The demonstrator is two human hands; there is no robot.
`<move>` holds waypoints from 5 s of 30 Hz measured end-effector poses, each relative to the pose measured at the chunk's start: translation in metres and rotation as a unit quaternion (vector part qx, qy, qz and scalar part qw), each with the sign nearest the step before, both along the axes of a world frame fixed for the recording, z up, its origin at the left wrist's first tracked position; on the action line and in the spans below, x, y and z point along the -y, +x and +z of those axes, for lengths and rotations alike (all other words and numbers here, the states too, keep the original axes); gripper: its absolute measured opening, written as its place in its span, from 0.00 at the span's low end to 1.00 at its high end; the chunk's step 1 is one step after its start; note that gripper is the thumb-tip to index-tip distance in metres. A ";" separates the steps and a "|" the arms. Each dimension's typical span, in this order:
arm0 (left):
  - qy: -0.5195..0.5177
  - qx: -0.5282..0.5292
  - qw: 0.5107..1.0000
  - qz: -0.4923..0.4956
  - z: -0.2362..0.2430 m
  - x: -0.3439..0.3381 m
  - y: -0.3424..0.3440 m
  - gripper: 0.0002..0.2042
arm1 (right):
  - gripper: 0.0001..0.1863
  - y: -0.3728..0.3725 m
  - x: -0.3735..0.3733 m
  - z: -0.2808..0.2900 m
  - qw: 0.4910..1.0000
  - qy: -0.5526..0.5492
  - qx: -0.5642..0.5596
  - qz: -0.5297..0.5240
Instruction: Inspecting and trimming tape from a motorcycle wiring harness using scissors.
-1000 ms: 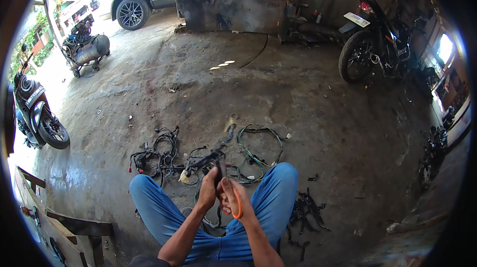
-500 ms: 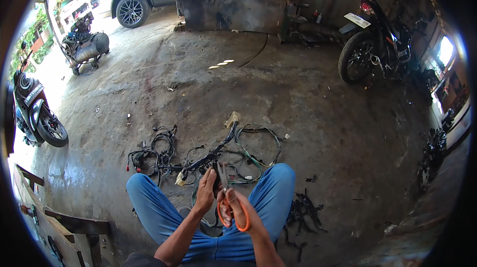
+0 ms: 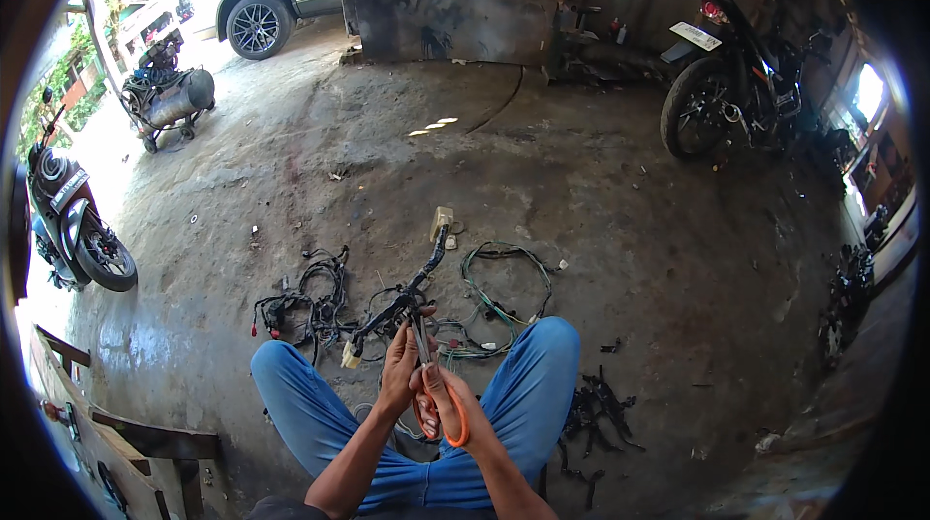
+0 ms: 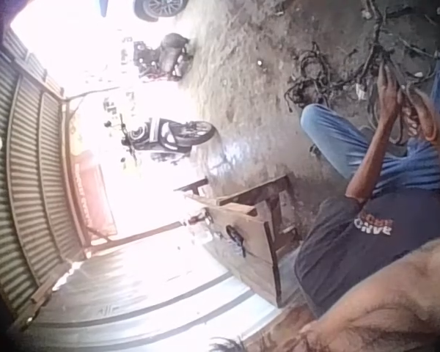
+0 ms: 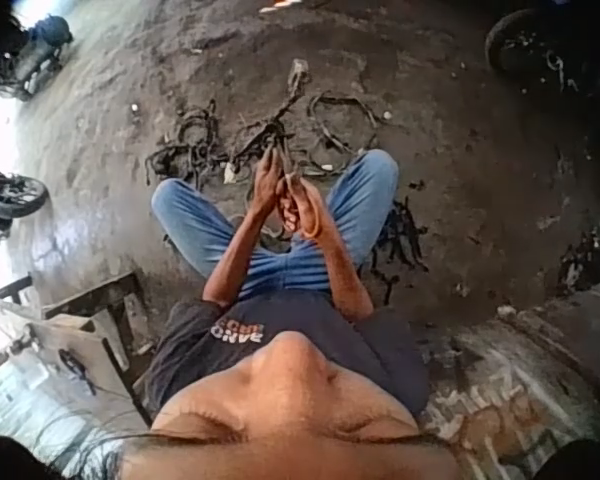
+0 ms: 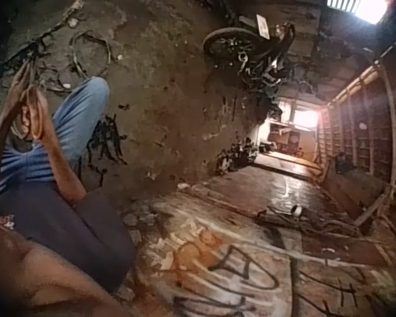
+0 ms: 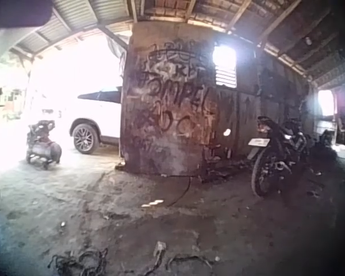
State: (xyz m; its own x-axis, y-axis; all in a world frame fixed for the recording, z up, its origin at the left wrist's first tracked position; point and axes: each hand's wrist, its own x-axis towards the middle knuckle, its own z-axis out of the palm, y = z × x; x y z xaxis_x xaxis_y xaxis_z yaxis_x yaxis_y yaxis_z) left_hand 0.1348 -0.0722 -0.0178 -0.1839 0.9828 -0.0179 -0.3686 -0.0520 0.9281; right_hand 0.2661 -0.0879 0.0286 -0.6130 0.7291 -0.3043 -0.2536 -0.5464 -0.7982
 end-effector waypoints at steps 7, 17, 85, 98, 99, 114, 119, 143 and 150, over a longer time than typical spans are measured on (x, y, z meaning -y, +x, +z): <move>-0.016 0.088 0.996 -0.025 -0.011 0.001 -0.004 0.21 | 0.28 0.001 0.003 0.002 1.000 -0.009 -0.015 0.015; 0.008 0.090 0.995 -0.049 -0.010 -0.002 -0.006 0.23 | 0.30 -0.001 -0.001 0.003 0.999 -0.015 -0.039 -0.004; -0.174 0.002 0.977 0.120 0.077 -0.018 -0.001 0.29 | 0.32 0.004 0.019 -0.012 0.991 0.095 0.039 -0.081; -0.195 0.072 0.972 0.104 0.086 -0.014 0.005 0.30 | 0.34 -0.004 0.018 0.003 0.992 0.076 -0.011 -0.097; -0.195 0.071 0.973 0.105 0.082 -0.015 0.003 0.30 | 0.34 -0.006 0.017 0.006 0.988 0.092 0.029 -0.122; -0.090 -0.067 0.989 0.094 0.057 -0.012 -0.009 0.31 | 0.31 -0.002 0.003 0.021 0.997 0.017 -0.040 -0.062; 0.043 -0.252 0.962 0.092 0.046 0.000 0.005 0.19 | 0.33 -0.003 -0.011 0.030 0.982 0.040 0.003 -0.186; 0.021 -0.075 0.995 -0.056 0.071 -0.062 -0.121 0.15 | 0.14 0.276 -0.018 -0.304 0.701 0.180 0.664 -0.189; 0.015 -0.069 0.997 -0.033 0.028 -0.069 -0.148 0.15 | 0.13 0.220 -0.142 -0.162 0.582 0.265 0.624 -0.448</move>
State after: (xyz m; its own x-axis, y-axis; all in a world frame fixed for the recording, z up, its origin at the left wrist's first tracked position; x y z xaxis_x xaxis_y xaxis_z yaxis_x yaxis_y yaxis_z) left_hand -0.0130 -0.0036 0.0102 -0.1177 0.9925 0.0328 -0.2403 -0.0605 0.9688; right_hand 0.4860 0.0544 -0.1336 0.5448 0.7798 0.3085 0.7113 -0.2348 -0.6625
